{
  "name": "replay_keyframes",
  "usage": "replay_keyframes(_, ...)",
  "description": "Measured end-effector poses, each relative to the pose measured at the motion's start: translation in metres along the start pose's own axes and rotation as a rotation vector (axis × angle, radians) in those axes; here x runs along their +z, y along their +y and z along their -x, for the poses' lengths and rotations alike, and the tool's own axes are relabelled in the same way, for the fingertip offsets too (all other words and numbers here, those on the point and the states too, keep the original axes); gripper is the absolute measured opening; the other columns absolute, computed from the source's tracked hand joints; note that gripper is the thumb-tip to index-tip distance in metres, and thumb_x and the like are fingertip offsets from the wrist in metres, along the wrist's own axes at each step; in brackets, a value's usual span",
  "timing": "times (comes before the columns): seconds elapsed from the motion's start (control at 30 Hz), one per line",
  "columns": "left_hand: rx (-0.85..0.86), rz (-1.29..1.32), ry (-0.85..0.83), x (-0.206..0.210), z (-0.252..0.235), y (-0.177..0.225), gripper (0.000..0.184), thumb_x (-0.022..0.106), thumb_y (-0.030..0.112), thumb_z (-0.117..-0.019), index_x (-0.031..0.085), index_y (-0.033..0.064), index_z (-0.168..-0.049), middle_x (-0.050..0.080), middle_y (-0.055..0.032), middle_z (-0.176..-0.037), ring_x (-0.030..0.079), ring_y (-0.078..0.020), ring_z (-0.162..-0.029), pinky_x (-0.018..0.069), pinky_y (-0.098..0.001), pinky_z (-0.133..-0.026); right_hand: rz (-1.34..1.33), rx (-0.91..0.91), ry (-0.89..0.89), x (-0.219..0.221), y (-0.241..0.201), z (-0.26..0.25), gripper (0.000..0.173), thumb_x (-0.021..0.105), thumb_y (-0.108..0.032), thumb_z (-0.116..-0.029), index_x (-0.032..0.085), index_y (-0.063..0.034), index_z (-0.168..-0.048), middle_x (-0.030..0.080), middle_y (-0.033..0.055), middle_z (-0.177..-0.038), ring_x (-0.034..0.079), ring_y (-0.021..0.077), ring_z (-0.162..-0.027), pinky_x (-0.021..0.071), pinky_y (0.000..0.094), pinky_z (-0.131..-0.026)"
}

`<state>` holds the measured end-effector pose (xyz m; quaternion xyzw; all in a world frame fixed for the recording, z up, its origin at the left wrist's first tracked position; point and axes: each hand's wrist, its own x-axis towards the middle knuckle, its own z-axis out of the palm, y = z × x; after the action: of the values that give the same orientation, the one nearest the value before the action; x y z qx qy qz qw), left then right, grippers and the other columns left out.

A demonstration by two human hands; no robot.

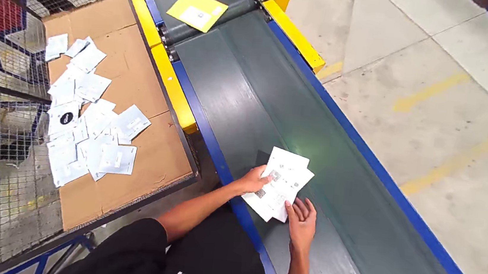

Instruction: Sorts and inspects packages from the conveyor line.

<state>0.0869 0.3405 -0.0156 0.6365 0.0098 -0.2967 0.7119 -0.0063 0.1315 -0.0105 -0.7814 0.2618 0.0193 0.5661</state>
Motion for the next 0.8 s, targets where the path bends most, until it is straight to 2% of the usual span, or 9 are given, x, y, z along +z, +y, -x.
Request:
replay_keyframes(0.1,0.011,-0.150,-0.113,0.000,0.003,0.001,0.040,0.054,0.013,-0.1054,0.048,-0.0071,-0.140,0.063,-0.0272,-0.126,0.066,-0.0326,-0.116,0.0520,-0.0495,-0.104,-0.268,0.140,-0.104,0.018,-0.006,0.014,0.063,0.067,-0.012,-0.0974,0.036,-0.0049,-0.152,0.071,0.0140,-0.115,0.073,0.0161,-0.091,0.0630,0.0335,-0.079)
replay_keyframes(0.23,-0.039,-0.482,-0.182,-0.005,-0.004,0.005,0.045,0.060,0.014,-0.1016,0.049,-0.0059,-0.140,0.064,-0.0299,-0.123,0.065,-0.0409,-0.115,0.0501,-0.0574,-0.102,-0.347,0.133,-0.035,0.056,0.007,0.022,0.060,0.070,-0.009,-0.0955,0.039,-0.0018,-0.147,0.068,0.0168,-0.118,0.072,0.0186,-0.096,0.0631,0.0364,-0.083)
replay_keyframes(0.3,-0.011,-0.501,-0.080,-0.019,-0.011,0.010,0.048,0.063,0.015,-0.0997,0.050,-0.0027,-0.143,0.068,-0.0239,-0.119,0.069,-0.0356,-0.106,0.0551,-0.0540,-0.097,-0.301,0.129,-0.042,0.054,0.010,0.022,0.061,0.071,-0.009,-0.0950,0.039,-0.0027,-0.147,0.068,0.0157,-0.119,0.072,0.0170,-0.097,0.0631,0.0352,-0.083)
replay_keyframes(0.4,0.075,-0.611,0.218,-0.064,-0.039,0.034,0.046,0.061,0.014,-0.0994,0.051,0.0003,-0.142,0.071,-0.0157,-0.119,0.072,-0.0272,-0.100,0.0598,-0.0466,-0.091,-0.273,0.150,0.005,0.040,0.017,0.020,0.057,0.070,-0.009,-0.0952,0.044,-0.0029,-0.145,0.070,0.0139,-0.114,0.073,0.0148,-0.092,0.0636,0.0331,-0.079)
replay_keyframes(0.47,0.095,-0.722,0.413,-0.103,-0.064,0.060,0.049,0.061,0.018,-0.0996,0.051,-0.0001,-0.144,0.066,-0.0176,-0.128,0.069,-0.0284,-0.109,0.0572,-0.0467,-0.097,-0.282,0.157,0.069,0.028,0.020,0.020,0.052,0.068,-0.007,-0.0964,0.046,-0.0023,-0.143,0.070,0.0130,-0.112,0.073,0.0132,-0.090,0.0635,0.0313,-0.077)
replay_keyframes(0.53,0.074,-0.857,0.559,-0.142,-0.087,0.090,0.054,0.061,0.022,-0.0995,0.048,0.0023,-0.149,0.058,-0.0199,-0.143,0.060,-0.0333,-0.127,0.0502,-0.0504,-0.107,-0.301,0.174,0.123,0.018,0.022,0.021,0.048,0.065,-0.007,-0.0983,0.046,-0.0019,-0.142,0.069,0.0121,-0.113,0.072,0.0115,-0.090,0.0628,0.0300,-0.078)
replay_keyframes(0.6,0.049,-0.979,0.675,-0.178,-0.111,0.115,0.058,0.066,0.022,-0.0958,0.049,0.0044,-0.149,0.050,-0.0219,-0.150,0.052,-0.0416,-0.134,0.0486,-0.0584,-0.106,-0.308,0.184,0.165,0.009,0.024,0.020,0.048,0.064,-0.007,-0.0989,0.046,-0.0018,-0.143,0.068,0.0116,-0.115,0.071,0.0102,-0.092,0.0622,0.0290,-0.080)
replay_keyframes(0.7,0.068,-1.085,0.755,-0.224,-0.140,0.134,0.063,0.073,0.008,-0.0864,0.052,0.0024,-0.146,0.046,-0.0262,-0.151,0.046,-0.0510,-0.135,0.0487,-0.0677,-0.098,-0.305,0.202,0.225,-0.004,0.030,0.018,0.047,0.064,-0.007,-0.0992,0.046,-0.0023,-0.143,0.068,0.0105,-0.115,0.070,0.0086,-0.092,0.0613,0.0274,-0.081)
replay_keyframes(0.8,0.012,-1.187,0.660,-0.252,-0.159,0.143,0.071,0.073,-0.001,-0.0801,0.052,0.0052,-0.147,0.043,-0.0231,-0.154,0.044,-0.0518,-0.137,0.0517,-0.0707,-0.090,-0.325,0.197,0.270,-0.011,0.034,0.017,0.046,0.064,-0.008,-0.0994,0.047,-0.0023,-0.142,0.069,0.0095,-0.112,0.071,0.0086,-0.090,0.0616,0.0275,-0.080)
